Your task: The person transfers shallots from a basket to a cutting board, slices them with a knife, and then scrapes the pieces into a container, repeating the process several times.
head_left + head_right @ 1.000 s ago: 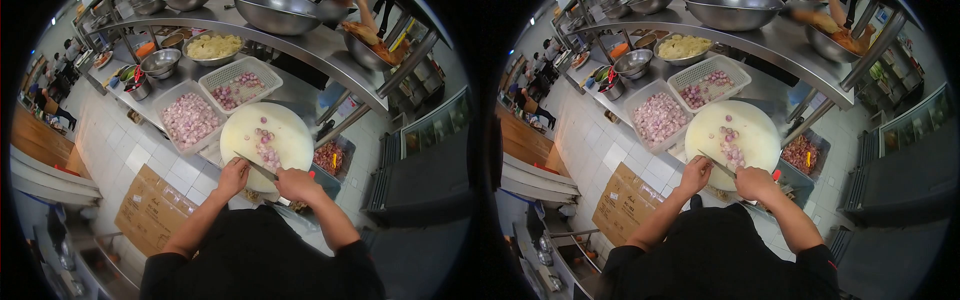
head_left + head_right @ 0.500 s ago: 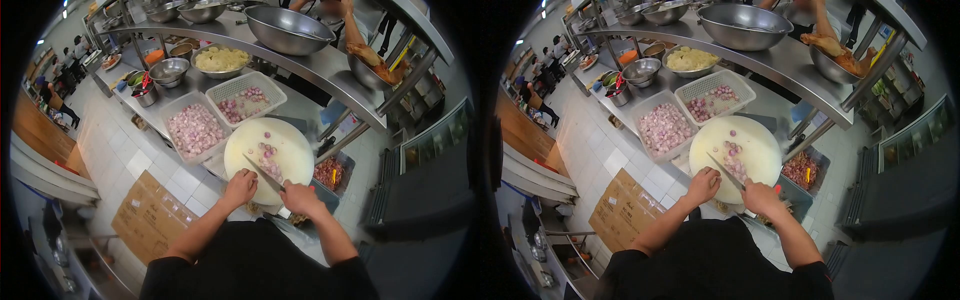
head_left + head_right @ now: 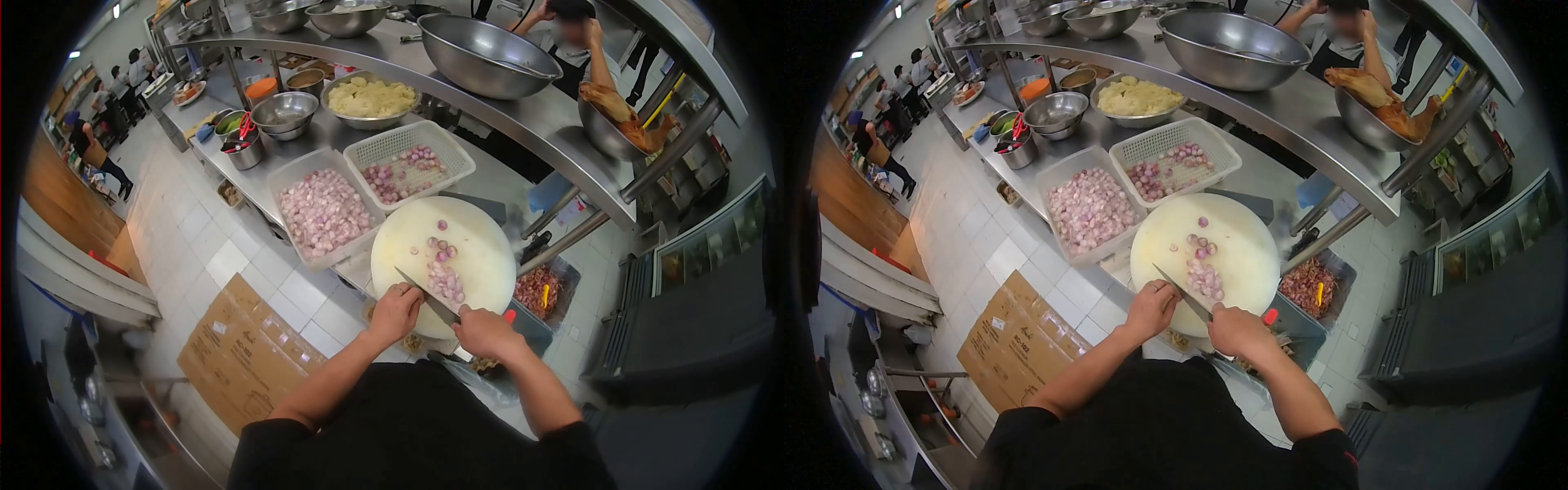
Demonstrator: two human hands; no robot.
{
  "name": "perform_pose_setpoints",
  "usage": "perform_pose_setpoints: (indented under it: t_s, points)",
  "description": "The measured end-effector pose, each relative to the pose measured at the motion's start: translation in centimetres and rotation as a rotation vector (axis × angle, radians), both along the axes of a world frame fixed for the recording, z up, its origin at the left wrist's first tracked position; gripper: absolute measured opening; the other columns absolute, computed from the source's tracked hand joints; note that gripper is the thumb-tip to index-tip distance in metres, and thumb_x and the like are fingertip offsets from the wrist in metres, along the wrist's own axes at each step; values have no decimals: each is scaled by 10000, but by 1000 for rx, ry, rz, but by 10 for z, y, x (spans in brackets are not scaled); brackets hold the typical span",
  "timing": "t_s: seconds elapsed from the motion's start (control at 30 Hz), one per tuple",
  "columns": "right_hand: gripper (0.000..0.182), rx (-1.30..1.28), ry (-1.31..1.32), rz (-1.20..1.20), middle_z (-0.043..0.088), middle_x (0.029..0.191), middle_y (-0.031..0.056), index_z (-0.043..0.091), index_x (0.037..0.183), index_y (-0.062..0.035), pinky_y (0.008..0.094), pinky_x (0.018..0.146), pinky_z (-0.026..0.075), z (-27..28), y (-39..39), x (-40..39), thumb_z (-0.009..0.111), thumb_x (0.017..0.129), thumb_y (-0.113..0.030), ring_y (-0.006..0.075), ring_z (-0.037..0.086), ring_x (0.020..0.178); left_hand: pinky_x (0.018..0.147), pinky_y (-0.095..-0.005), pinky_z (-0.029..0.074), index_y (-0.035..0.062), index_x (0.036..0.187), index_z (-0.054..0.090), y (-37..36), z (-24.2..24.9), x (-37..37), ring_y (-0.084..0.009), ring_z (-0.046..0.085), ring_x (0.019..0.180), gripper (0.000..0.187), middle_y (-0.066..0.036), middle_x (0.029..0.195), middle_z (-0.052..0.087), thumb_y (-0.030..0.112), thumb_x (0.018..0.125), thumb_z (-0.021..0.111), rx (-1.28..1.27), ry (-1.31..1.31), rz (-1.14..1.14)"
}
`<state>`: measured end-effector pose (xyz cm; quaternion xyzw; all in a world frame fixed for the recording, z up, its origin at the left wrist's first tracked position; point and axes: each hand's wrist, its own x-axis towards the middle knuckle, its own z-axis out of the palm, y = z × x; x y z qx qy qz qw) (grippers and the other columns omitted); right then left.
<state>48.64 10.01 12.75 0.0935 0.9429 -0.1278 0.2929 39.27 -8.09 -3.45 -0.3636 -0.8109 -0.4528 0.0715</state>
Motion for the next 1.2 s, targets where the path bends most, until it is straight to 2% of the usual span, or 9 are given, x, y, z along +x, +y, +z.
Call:
perform_pose_setpoints:
  t_s: [0.17,0.3,0.37,0.5,0.6,0.7,0.8,1.0,1.2]
  points:
    - [380,7,2,0,735,1109,273,624,1216,22,557,949,536,17,-4,-2,549,1051,-312,446,705,1085,761,-467,542,58,930,683,2,0,0,-366,661,876,73,-131,906,659,21,881,723,17,19,19]
    - [376,-17,28,24,731,1072,282,619,1193,24,561,913,537,-6,5,-2,548,1062,-321,470,702,1032,747,-461,542,57,920,679,1,0,0,-360,661,875,72,-128,896,658,18,879,724,16,42,29]
    - [374,22,25,52,731,1069,284,616,1198,23,561,912,537,19,-2,-1,548,1062,-319,470,702,1033,743,-459,542,59,916,678,1,-5,1,-357,662,874,74,-125,892,658,13,878,723,30,49,39]
    - [378,-20,-9,21,734,1072,291,613,1203,37,563,924,541,-12,1,-7,566,1043,-302,471,707,1040,741,-467,522,56,920,648,1,-1,3,-364,644,841,79,-136,884,630,7,884,698,91,78,25]
    - [377,18,16,48,734,1066,292,609,1206,37,566,923,539,17,-3,-3,570,1042,-301,475,707,1032,747,-462,523,54,926,650,1,-4,3,-360,645,848,85,-134,889,627,5,879,701,85,87,29]
    - [380,-24,11,31,733,1070,296,616,1201,36,569,929,537,-14,-1,-5,574,1042,-306,476,706,1034,753,-453,524,53,931,651,0,-5,3,-354,647,858,90,-134,887,622,2,877,701,110,112,33]
    - [384,12,15,41,732,1077,298,621,1191,44,569,937,534,13,-6,-4,573,1041,-306,477,703,1045,767,-441,548,64,938,678,-1,-6,3,-339,666,903,105,-110,934,661,-6,871,717,75,81,34]
    - [396,-76,-1,45,735,1094,286,619,1183,53,548,955,532,-11,22,-10,577,1035,-312,472,696,1078,775,-441,551,71,954,665,0,-5,3,-335,666,910,109,-117,942,661,11,872,708,65,100,57]
    - [404,-43,50,-131,709,1119,346,605,1210,58,549,960,535,6,15,-2,559,1048,-309,479,695,1086,761,-467,553,55,976,645,4,15,0,-362,683,857,88,-139,879,680,73,905,692,-123,-113,30]
